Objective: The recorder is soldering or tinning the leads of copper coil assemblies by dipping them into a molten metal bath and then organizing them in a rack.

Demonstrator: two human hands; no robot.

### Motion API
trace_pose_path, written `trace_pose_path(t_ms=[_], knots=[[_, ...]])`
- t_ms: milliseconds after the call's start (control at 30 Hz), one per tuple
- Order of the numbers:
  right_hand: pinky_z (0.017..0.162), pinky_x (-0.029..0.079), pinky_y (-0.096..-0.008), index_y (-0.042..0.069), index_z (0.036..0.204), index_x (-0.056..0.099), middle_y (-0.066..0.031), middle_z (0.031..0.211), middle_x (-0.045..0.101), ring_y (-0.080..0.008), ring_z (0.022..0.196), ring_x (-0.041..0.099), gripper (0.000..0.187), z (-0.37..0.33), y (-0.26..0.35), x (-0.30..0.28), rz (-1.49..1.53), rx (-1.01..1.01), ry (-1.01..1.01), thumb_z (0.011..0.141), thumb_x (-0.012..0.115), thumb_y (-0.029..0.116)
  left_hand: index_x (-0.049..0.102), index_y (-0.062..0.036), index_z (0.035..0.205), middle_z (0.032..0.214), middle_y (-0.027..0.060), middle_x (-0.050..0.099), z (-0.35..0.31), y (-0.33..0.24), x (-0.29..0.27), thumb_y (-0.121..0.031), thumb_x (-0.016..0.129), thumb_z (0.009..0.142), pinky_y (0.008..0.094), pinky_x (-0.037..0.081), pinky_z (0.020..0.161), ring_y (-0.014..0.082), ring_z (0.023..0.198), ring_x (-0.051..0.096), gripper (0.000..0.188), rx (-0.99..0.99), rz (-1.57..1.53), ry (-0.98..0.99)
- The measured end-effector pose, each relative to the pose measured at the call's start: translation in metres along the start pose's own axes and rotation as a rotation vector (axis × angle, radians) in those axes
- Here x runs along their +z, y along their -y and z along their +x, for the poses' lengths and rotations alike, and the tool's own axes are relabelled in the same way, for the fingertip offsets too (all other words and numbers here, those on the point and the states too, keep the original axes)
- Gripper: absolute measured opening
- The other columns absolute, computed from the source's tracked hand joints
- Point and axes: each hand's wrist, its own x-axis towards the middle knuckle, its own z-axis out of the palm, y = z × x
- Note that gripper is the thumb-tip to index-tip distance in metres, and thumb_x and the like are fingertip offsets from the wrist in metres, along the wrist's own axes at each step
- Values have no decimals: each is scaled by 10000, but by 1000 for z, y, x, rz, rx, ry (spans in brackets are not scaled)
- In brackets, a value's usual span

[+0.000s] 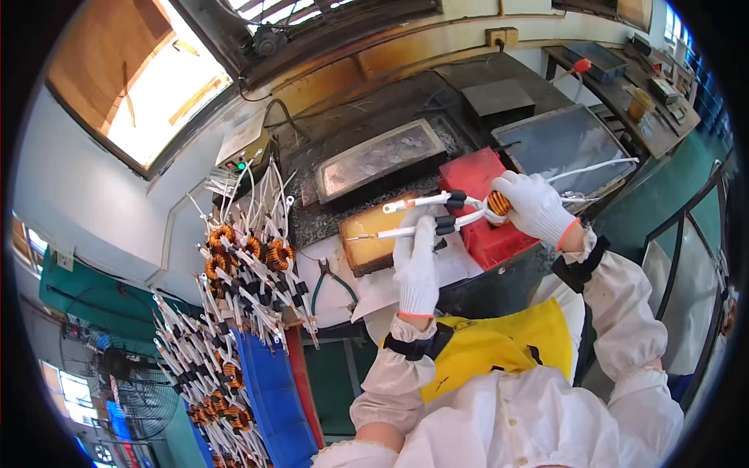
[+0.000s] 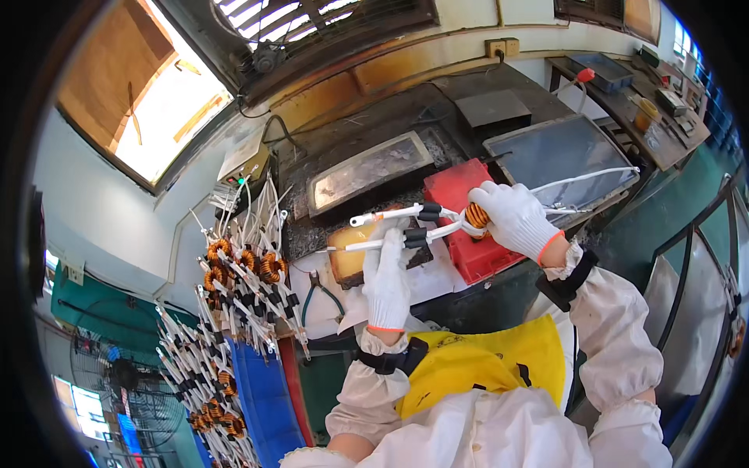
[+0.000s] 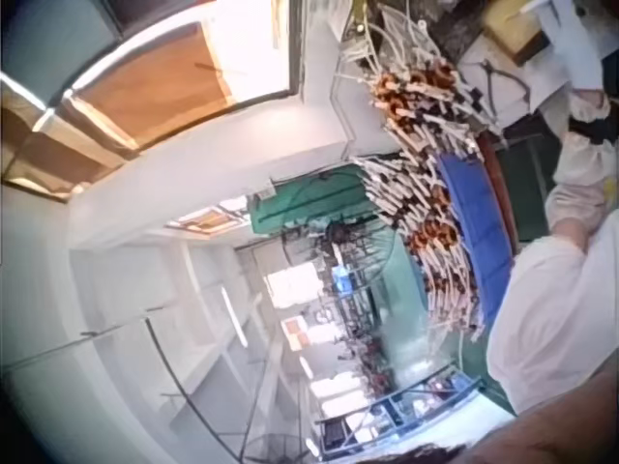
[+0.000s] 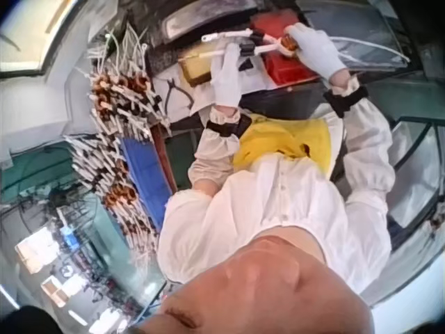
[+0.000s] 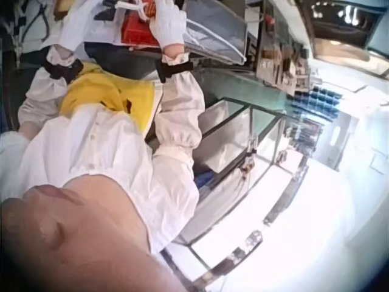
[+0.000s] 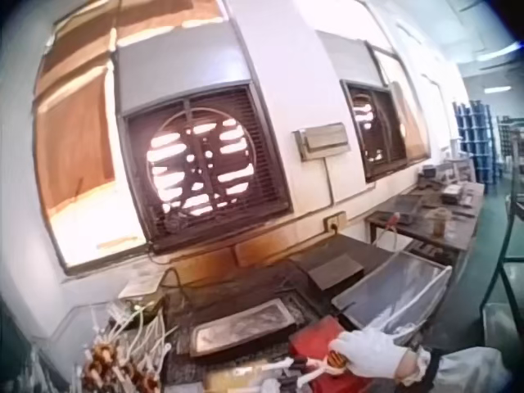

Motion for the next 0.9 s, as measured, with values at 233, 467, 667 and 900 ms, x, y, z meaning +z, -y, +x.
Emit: trace_pose_path(t_ms=[233,467,667,900], knots=[[728,467,-411,112,996,526,-85,918,559,-291,850,612,296,-2,-3,0,29,-69,-62,745,681,135,534,19,1227,1135,89,609,-19,15,-35,-172,457,1006,295,507,855,159,1005,602,302,87,548,121],[733,463,-420,114,993,538,-102,914,575,-324,863,597,308,1,-8,0,72,-96,-58,718,674,90,597,-40,1155,980,134,643,-30,-25,-40,-69,583,901,308,513,738,247,845,639,256,224,791,385],[751,468,-446,120,1031,543,-117,960,575,-375,856,575,364,0,2,-4,95,-54,-55,697,652,26,546,-88,1266,1099,149,609,12,-76,-43,-82,662,798,406,484,847,338,1000,587,482,825,1460,270],[777,459,-443,111,1035,531,-119,990,564,-377,892,556,405,-2,1,-2,90,-3,-49,670,638,-28,511,-47,1288,1159,135,619,26,-95,-96,-70,617,868,338,495,897,227,1022,631,434,625,1262,140]])
